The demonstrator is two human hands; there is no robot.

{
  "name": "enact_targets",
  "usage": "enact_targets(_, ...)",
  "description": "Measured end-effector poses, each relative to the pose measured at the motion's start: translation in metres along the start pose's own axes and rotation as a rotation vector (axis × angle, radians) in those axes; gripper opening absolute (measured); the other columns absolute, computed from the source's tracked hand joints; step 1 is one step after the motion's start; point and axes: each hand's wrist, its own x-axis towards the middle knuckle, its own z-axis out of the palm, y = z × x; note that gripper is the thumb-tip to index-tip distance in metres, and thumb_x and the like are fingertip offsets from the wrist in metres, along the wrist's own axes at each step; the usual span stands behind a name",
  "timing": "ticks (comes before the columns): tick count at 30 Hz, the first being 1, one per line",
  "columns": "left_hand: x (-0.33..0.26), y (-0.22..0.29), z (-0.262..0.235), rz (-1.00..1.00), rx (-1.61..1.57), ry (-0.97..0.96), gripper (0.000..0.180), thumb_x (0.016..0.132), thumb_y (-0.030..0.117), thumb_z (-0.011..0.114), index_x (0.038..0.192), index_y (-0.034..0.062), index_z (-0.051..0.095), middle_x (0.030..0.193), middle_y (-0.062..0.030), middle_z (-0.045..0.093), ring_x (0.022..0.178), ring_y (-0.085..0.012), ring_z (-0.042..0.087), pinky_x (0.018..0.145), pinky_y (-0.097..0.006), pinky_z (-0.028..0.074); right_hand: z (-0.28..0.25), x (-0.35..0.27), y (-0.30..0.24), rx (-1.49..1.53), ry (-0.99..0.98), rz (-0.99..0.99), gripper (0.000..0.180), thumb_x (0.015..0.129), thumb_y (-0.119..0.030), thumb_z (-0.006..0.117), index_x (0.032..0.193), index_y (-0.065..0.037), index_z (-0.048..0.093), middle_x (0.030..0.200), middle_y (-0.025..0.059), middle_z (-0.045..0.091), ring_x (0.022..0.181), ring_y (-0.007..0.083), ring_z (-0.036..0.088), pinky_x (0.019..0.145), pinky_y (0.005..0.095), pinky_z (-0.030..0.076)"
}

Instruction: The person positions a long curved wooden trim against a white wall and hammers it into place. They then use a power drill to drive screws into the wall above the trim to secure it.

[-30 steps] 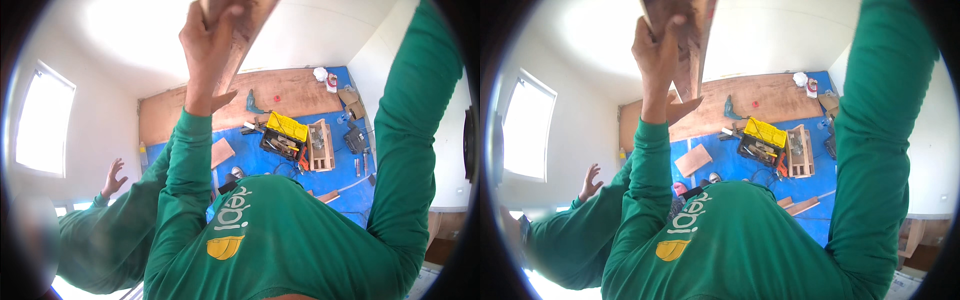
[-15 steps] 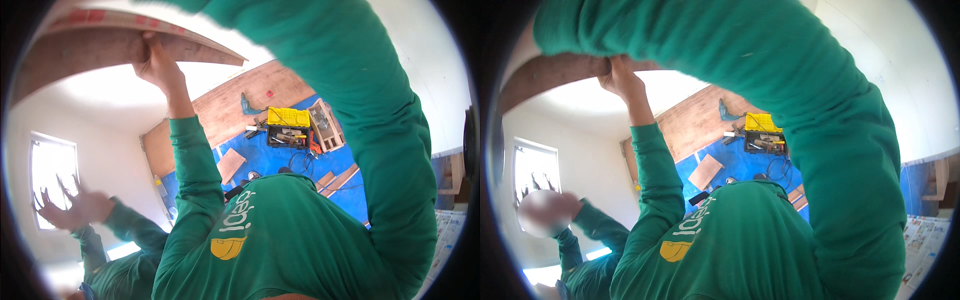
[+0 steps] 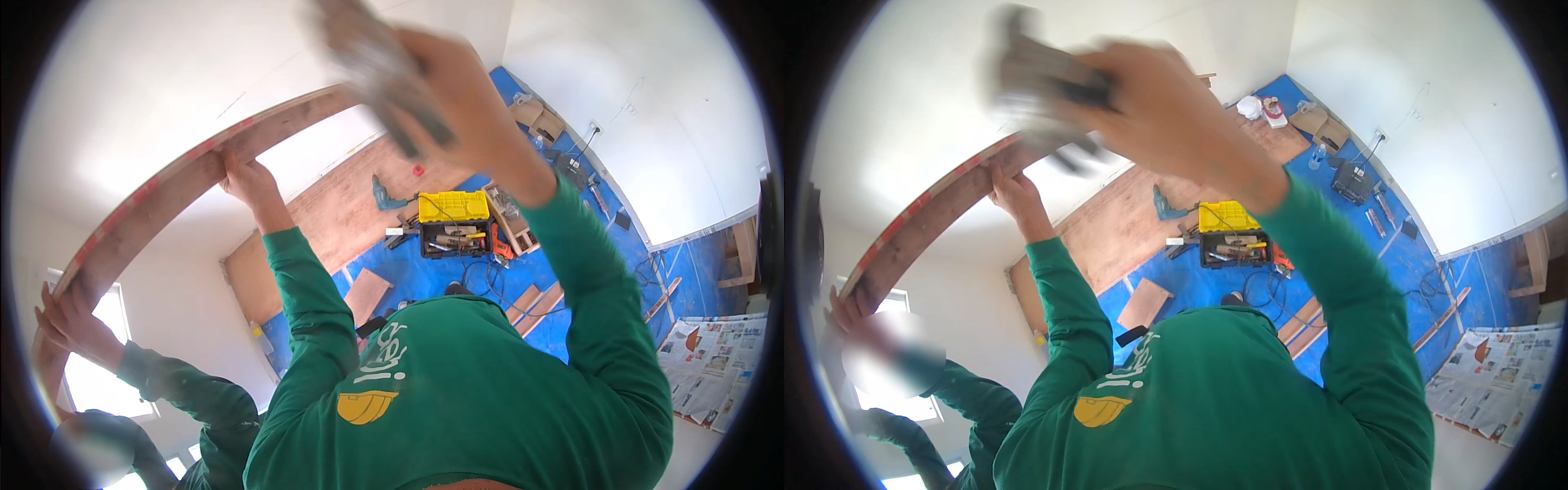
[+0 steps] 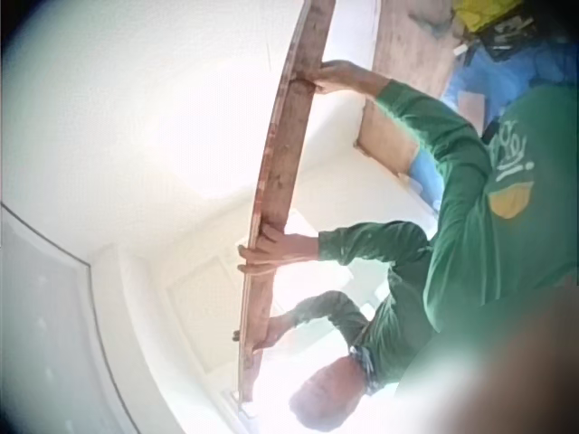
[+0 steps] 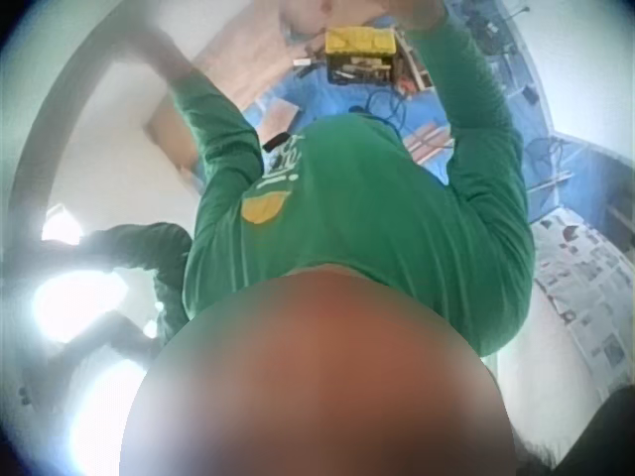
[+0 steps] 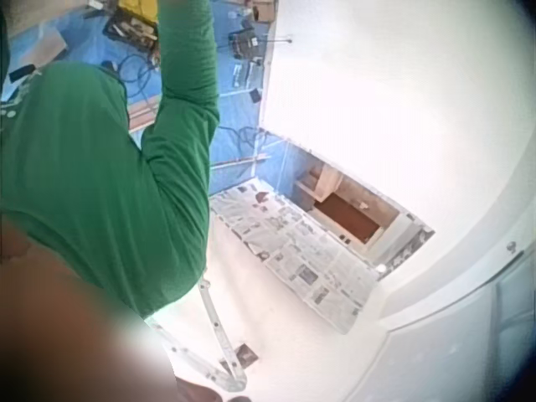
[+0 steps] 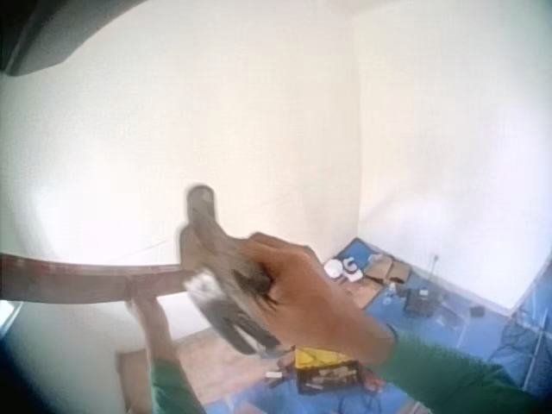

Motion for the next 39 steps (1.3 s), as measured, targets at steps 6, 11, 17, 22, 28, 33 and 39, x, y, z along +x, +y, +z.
enact_targets(6,0.01,-0.042,-0.028,-0.16,0.009,-0.034,0.044,0.11,0.016,0.065,0.147,-0.0061,0.055,0.145,-0.0169,0.064,0.133,-0.0299,0.065,0.113,-0.04,0.058,-0.059,-0.274,0.071,-0.156,0.161,0.821,0.027,0.099,-0.021,0.078,0.113,0.002,0.072,0.082,0.0141,0.068,0.073,0.0156,0.06,0.065,0.039,0.048)
enact_targets(11,0.015,-0.107,-0.065,-0.295,-0.02,-0.051,0.042,0.11,0.017,0.061,0.143,-0.0085,0.058,0.145,-0.0173,0.065,0.138,-0.0296,0.061,0.122,-0.044,0.051,-0.089,-0.526,0.058,-0.276,0.206,1.665,0.037,0.104,-0.035,0.074,0.104,0.002,0.076,0.071,0.0071,0.066,0.067,0.0164,0.064,0.063,0.0391,0.049)
enact_targets(17,0.022,-0.174,-0.13,-0.333,-0.049,-0.075,0.039,0.1,0.016,0.076,0.131,-0.0056,0.068,0.139,-0.0162,0.069,0.135,-0.0299,0.063,0.123,-0.047,0.05,-0.1,-0.675,-0.051,-0.387,0.052,2.174,0.042,0.102,-0.042,0.076,0.1,0.0,0.077,0.066,0.0078,0.064,0.059,0.0218,0.068,0.057,0.0449,0.051)
enact_targets(22,0.051,-0.223,-0.164,-0.382,-0.175,-0.051,0.039,0.097,0.015,0.081,0.129,-0.0041,0.07,0.139,-0.016,0.07,0.134,-0.0306,0.064,0.124,-0.048,0.049,-0.065,-0.648,-0.059,-0.332,0.357,2.369,0.049,0.102,-0.053,0.075,0.108,-0.005,0.078,0.077,0.0041,0.069,0.059,0.0165,0.065,0.051,0.038,0.051)
enact_targets(28,0.086,-0.28,-0.169,-0.453,-0.337,-0.03,0.048,0.092,0.014,0.086,0.133,-0.0032,0.068,0.145,-0.015,0.067,0.141,-0.0319,0.059,0.127,-0.05,0.045,-0.031,-0.56,0.037,-0.133,0.641,2.331,0.05,0.104,-0.053,0.073,0.116,-0.005,0.078,0.082,0.0048,0.067,0.064,0.0142,0.06,0.051,0.0349,0.046)
enact_targets(33,0.106,-0.314,-0.148,-0.535,-0.542,-0.049,0.06,0.082,0.008,0.094,0.135,-0.0029,0.067,0.147,-0.0145,0.066,0.144,-0.0331,0.056,0.131,-0.053,0.041,-0.012,-0.492,0.117,-0.15,0.642,2.026,0.05,0.104,-0.054,0.072,0.121,-0.008,0.079,0.079,0.0046,0.066,0.066,0.0146,0.062,0.054,0.0319,0.048)
enact_targets(39,0.129,-0.339,-0.106,-0.527,-0.582,-0.003,0.065,0.081,0.008,0.095,0.137,-0.0041,0.063,0.146,-0.0147,0.066,0.142,-0.0322,0.057,0.132,-0.053,0.039,-0.023,-0.433,0.192,-0.237,0.64,1.881,0.045,0.105,-0.05,0.072,0.122,-0.009,0.08,0.079,0.0033,0.067,0.062,0.0131,0.059,0.054,0.0304,0.048)
